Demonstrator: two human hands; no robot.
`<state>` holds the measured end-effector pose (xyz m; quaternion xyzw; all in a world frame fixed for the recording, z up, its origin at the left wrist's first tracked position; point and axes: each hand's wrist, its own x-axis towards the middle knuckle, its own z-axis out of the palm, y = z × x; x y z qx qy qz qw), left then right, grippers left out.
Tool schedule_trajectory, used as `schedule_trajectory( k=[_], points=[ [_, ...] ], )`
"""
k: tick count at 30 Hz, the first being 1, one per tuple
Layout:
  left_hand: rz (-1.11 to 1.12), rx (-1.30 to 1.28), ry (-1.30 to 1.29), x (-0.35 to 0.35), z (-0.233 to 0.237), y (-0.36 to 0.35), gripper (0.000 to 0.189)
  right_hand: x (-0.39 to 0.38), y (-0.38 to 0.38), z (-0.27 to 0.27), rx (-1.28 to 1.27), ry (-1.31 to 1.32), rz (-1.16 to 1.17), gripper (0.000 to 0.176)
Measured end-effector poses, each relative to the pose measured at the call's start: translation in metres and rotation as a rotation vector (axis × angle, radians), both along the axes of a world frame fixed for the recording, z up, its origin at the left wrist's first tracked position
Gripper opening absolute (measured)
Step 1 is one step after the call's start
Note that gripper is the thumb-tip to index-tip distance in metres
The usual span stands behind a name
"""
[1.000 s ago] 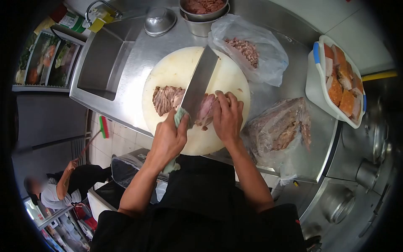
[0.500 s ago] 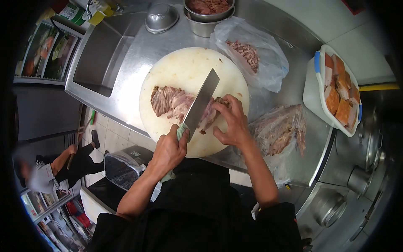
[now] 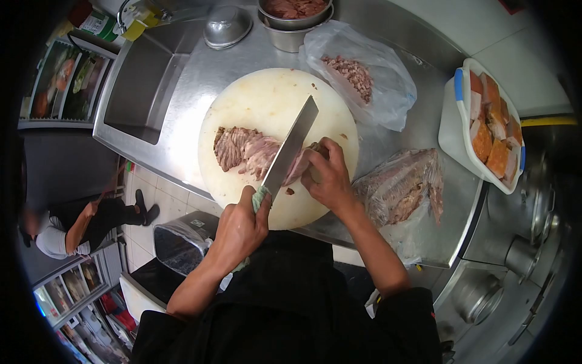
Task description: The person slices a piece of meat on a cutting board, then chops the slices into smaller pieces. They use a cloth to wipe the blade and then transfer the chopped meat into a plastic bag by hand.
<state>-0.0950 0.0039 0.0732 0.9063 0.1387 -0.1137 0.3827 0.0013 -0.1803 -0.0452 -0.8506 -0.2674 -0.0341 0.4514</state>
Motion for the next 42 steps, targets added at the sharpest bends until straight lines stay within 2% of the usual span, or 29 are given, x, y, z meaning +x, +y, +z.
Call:
schedule_trajectory(
  k=[6,21,24,29,31,33,36,42],
  points=[
    [-0.083,0.089,-0.007,-0.004,0.007,-0.006,0.025,-0.007,0.008,-0.001,0.030,-0.027,-0.094,0.048],
    [-0.075,0.119,0.154,-0.040,0.026,0.001,0.023,-0.008,0.010,-0.002,0.088,-0.021,-0.145,0.043],
    [-0.098,0.125,0.141,-0.025,0.018,-0.002,0.022,-0.006,0.009,-0.002,0.085,-0.034,-0.151,0.041],
    [-0.110,0.125,-0.043,0.016,-0.021,-0.015,0.023,-0.004,0.012,0.005,0.073,-0.053,-0.160,0.039],
    [-0.109,0.104,-0.035,0.011,-0.013,-0.010,0.025,-0.004,0.013,0.003,0.022,-0.091,-0.177,0.036],
    [-0.127,0.116,0.102,-0.009,-0.002,-0.001,0.029,-0.001,0.014,0.000,0.034,-0.116,-0.180,0.035],
    [-0.122,0.132,0.091,-0.024,-0.004,0.002,0.028,-0.004,0.013,-0.001,0.066,-0.110,-0.204,0.034],
    [-0.104,0.081,-0.074,0.027,-0.028,-0.015,0.027,-0.005,0.015,-0.007,0.070,-0.128,-0.222,0.034]
  ],
)
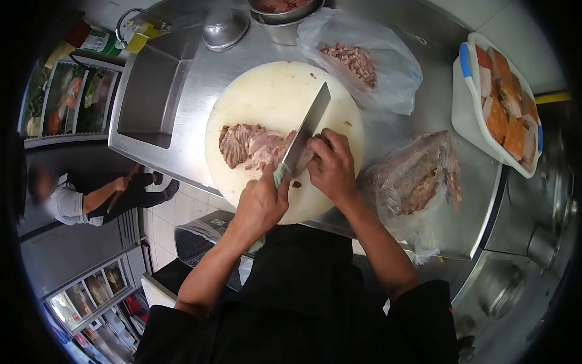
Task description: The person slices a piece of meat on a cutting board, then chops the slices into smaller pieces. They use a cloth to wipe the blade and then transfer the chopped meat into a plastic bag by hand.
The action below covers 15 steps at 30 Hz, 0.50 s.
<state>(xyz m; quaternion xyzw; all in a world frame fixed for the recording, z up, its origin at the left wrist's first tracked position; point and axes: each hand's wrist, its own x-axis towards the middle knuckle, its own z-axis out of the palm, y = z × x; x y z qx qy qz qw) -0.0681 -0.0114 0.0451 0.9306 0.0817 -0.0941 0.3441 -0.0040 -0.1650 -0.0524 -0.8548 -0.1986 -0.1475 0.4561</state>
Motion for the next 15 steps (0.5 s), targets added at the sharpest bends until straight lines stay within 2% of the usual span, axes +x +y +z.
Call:
schedule_trajectory(
  k=[1,3,6,8,10,11,13,15],
  points=[
    [0.003,0.004,-0.008,-0.008,0.004,0.004,0.027,0.002,0.000,-0.001,-0.022,-0.015,-0.003,0.034],
    [0.011,0.080,0.156,-0.038,0.012,0.009,0.028,0.006,0.000,0.003,-0.018,-0.008,0.010,0.034],
    [0.013,0.033,0.147,-0.052,-0.003,0.010,0.030,0.001,-0.002,0.005,0.009,0.029,0.001,0.035],
    [0.021,0.030,0.043,-0.001,-0.023,-0.006,0.030,0.000,-0.002,0.004,0.021,0.019,0.015,0.035],
    [0.009,-0.057,-0.175,0.033,-0.032,-0.013,0.030,0.000,-0.004,0.003,0.024,0.026,0.035,0.034],
    [0.020,-0.056,-0.189,0.047,-0.032,-0.014,0.030,0.002,-0.004,0.003,0.030,0.034,0.052,0.034],
    [0.065,-0.129,-0.001,0.062,-0.027,-0.011,0.031,-0.001,-0.005,-0.001,0.048,0.038,0.050,0.034],
    [0.062,-0.108,-0.013,0.069,-0.014,-0.010,0.030,-0.002,-0.003,0.002,0.063,0.042,0.043,0.034]
  ],
)
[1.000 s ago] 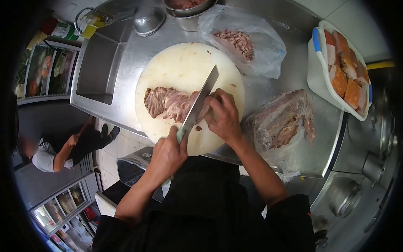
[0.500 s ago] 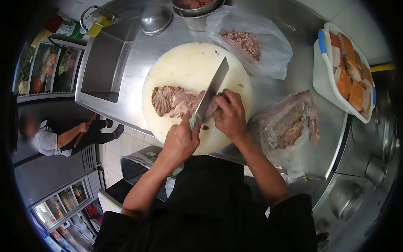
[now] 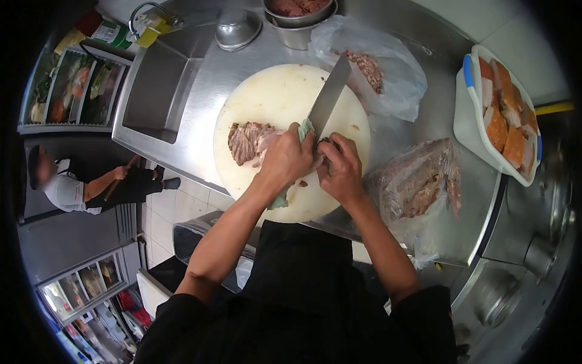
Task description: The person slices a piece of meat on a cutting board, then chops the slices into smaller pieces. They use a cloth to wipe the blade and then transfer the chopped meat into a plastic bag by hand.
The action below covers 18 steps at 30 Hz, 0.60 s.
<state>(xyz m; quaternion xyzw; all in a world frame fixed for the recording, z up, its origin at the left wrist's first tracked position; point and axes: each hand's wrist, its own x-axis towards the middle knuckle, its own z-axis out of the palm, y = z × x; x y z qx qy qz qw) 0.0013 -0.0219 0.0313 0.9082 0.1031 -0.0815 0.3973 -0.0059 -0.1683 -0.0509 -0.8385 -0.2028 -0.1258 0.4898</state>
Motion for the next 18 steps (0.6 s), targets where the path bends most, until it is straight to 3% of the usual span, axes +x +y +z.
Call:
schedule_trajectory(
  k=[2,4,7,11,18],
  points=[
    [-0.022,0.015,-0.003,0.003,0.004,0.001,0.029,0.000,-0.002,0.002,0.002,0.012,0.014,0.034],
    [-0.002,0.066,-0.205,-0.006,0.009,0.011,0.030,0.000,-0.002,0.004,0.023,0.034,0.012,0.034],
    [0.026,0.051,-0.067,-0.034,0.035,0.020,0.031,0.000,-0.002,0.001,0.054,0.072,0.011,0.035],
    [-0.001,0.053,0.054,-0.067,0.033,0.017,0.030,0.002,-0.003,0.000,0.012,0.011,0.017,0.041],
    [0.003,0.068,0.055,-0.080,0.040,0.008,0.023,0.001,-0.001,-0.001,0.080,0.056,-0.003,0.043]
  ],
)
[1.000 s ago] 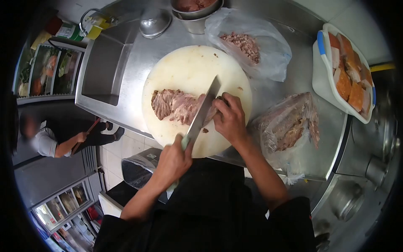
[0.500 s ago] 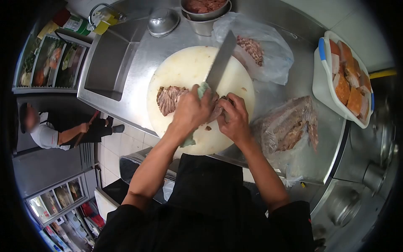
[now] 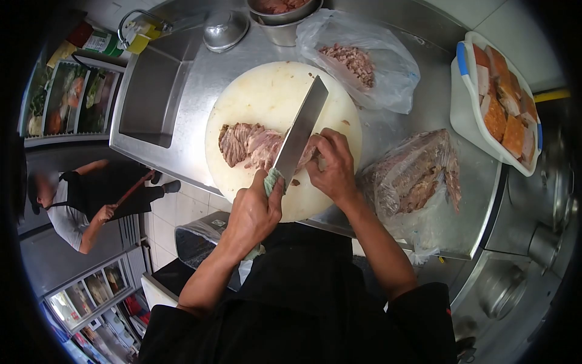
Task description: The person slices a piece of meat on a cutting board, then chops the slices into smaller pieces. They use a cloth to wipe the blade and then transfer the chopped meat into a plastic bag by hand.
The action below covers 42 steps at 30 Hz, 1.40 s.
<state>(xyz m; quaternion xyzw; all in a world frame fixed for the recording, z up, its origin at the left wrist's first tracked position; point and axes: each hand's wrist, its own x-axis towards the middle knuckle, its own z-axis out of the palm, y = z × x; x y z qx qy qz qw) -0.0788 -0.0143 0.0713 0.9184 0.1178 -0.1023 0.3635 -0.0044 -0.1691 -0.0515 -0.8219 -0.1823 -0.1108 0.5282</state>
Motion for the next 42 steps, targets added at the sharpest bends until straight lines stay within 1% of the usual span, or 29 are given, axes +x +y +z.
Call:
schedule_trajectory(
  k=[3,5,7,10,12,13,15,16,18,21,22,24,25,27,28,29,31,32,33,34,36,38,40,42],
  points=[
    [-0.012,0.017,0.010,0.000,0.002,0.000,0.023,0.000,0.000,-0.001,-0.008,-0.030,0.007,0.043],
    [-0.019,0.020,0.008,-0.002,0.002,0.001,0.023,0.000,-0.001,-0.001,0.001,0.031,0.006,0.041],
    [-0.030,0.023,0.009,-0.009,0.003,0.002,0.022,-0.001,0.000,-0.001,0.003,0.035,-0.004,0.040],
    [-0.060,0.065,0.060,-0.027,0.013,0.011,0.022,0.001,0.001,-0.001,-0.007,0.028,-0.011,0.038],
    [-0.052,0.071,0.144,-0.038,0.018,0.017,0.022,0.002,0.001,0.002,-0.020,0.020,-0.015,0.036],
    [-0.059,0.070,0.150,-0.036,0.015,0.016,0.022,0.003,0.001,0.005,-0.026,0.020,-0.019,0.035],
    [-0.115,0.031,0.069,-0.028,0.005,0.014,0.025,0.002,0.001,0.005,-0.033,0.024,-0.015,0.034],
    [-0.111,0.031,0.071,-0.016,-0.002,0.012,0.025,0.003,0.001,0.004,-0.033,0.028,-0.023,0.034],
    [-0.092,0.008,-0.015,0.007,-0.012,0.004,0.024,0.004,0.002,0.004,-0.031,0.026,-0.019,0.034],
    [-0.088,0.058,-0.002,0.008,-0.008,0.001,0.025,0.006,0.004,0.005,-0.023,0.038,-0.022,0.034],
    [-0.090,0.060,-0.006,0.000,-0.007,0.005,0.025,0.007,0.003,0.003,-0.023,0.033,-0.016,0.034],
    [-0.077,0.056,0.088,-0.031,-0.005,0.016,0.024,0.007,0.001,0.002,-0.024,0.046,-0.033,0.035],
    [-0.086,0.034,0.066,-0.036,-0.006,0.017,0.024,0.008,0.002,0.004,-0.041,0.016,-0.041,0.034],
    [-0.074,0.012,0.086,-0.020,-0.017,0.010,0.025,0.003,0.001,0.006,-0.067,-0.001,-0.030,0.034],
    [-0.056,-0.001,0.074,-0.003,-0.023,0.005,0.026,0.005,0.002,0.007,-0.048,0.021,-0.030,0.034],
    [-0.076,-0.007,-0.009,0.011,-0.034,0.003,0.027,0.006,0.003,0.008,-0.028,0.043,-0.031,0.033],
    [-0.080,-0.003,-0.067,0.028,-0.041,-0.001,0.027,0.007,0.004,0.005,-0.031,0.034,-0.038,0.033],
    [-0.087,0.001,-0.117,0.032,-0.045,-0.001,0.027,0.007,0.004,0.004,-0.036,0.034,-0.049,0.032],
    [-0.072,-0.023,-0.220,0.020,-0.056,0.000,0.025,0.009,0.004,0.004,-0.035,0.024,-0.045,0.032],
    [-0.076,-0.021,-0.224,0.006,-0.051,0.006,0.025,0.008,0.004,0.004,-0.029,0.031,-0.040,0.032],
    [-0.089,-0.019,0.126,-0.021,-0.040,0.017,0.030,0.007,0.002,0.004,-0.029,0.054,-0.057,0.031],
    [-0.080,-0.018,0.162,-0.019,-0.042,0.008,0.029,0.005,0.003,0.007,-0.048,-0.003,-0.041,0.030],
    [-0.072,0.072,0.009,0.019,-0.052,-0.005,0.027,0.004,0.004,0.003,-0.022,0.015,-0.040,0.030],
    [-0.070,-0.029,-0.299,0.051,-0.063,-0.013,0.029,0.003,0.001,0.003,-0.048,0.003,-0.018,0.032]
  ],
)
